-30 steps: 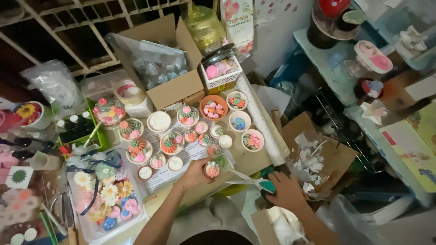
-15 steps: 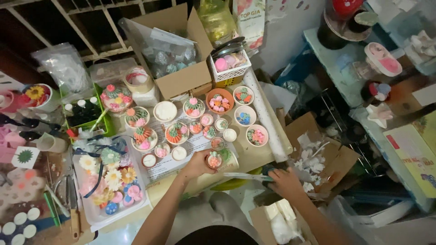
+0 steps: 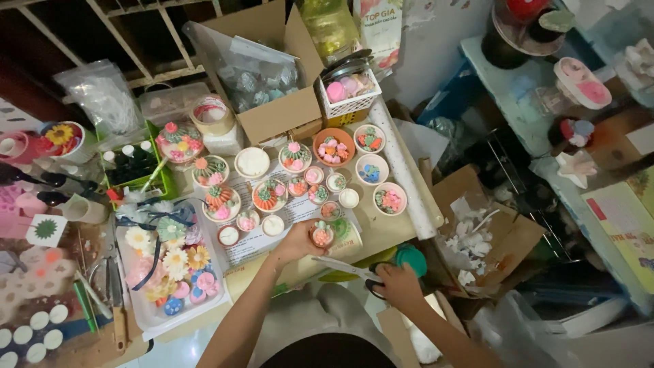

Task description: Packaging handmade candles into plastic wrap.

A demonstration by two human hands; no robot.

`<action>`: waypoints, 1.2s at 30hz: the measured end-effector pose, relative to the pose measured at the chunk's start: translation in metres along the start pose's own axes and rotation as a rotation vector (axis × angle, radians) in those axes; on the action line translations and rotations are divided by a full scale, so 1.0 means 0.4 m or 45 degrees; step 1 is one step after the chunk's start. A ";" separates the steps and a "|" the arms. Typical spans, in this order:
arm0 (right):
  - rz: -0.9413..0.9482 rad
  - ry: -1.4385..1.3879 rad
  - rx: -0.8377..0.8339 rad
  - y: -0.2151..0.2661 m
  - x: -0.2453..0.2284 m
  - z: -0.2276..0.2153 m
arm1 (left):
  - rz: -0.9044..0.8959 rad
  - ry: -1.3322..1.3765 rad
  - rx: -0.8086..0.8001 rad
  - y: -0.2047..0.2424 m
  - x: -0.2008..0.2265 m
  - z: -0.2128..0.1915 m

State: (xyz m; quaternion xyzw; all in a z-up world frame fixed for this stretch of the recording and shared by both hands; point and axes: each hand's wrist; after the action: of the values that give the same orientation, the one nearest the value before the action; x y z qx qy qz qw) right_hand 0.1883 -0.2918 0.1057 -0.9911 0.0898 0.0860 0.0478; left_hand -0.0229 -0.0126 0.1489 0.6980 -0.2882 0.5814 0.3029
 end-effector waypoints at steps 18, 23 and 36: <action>0.136 -0.256 0.096 -0.094 -0.269 -0.118 | -0.295 0.366 -0.042 -0.006 -0.018 -0.011; 0.303 -0.320 -0.019 -0.115 -0.295 -0.076 | -0.316 0.236 0.035 0.005 0.031 -0.012; 0.236 -0.538 0.028 -0.102 -0.294 -0.071 | -0.305 0.027 0.157 -0.053 -0.014 -0.046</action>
State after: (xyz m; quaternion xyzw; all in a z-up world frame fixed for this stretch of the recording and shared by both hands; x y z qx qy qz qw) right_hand 0.0865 -0.2351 0.1577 -0.9379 0.1695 0.2948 0.0682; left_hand -0.0195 0.0154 0.1441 0.7384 -0.1634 0.5650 0.3297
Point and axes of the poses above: each hand's wrist, its own y-axis away from the middle knuckle, its own z-axis out of the palm, x = y × z, and after that the axes turned 14 degrees about x, right-handed
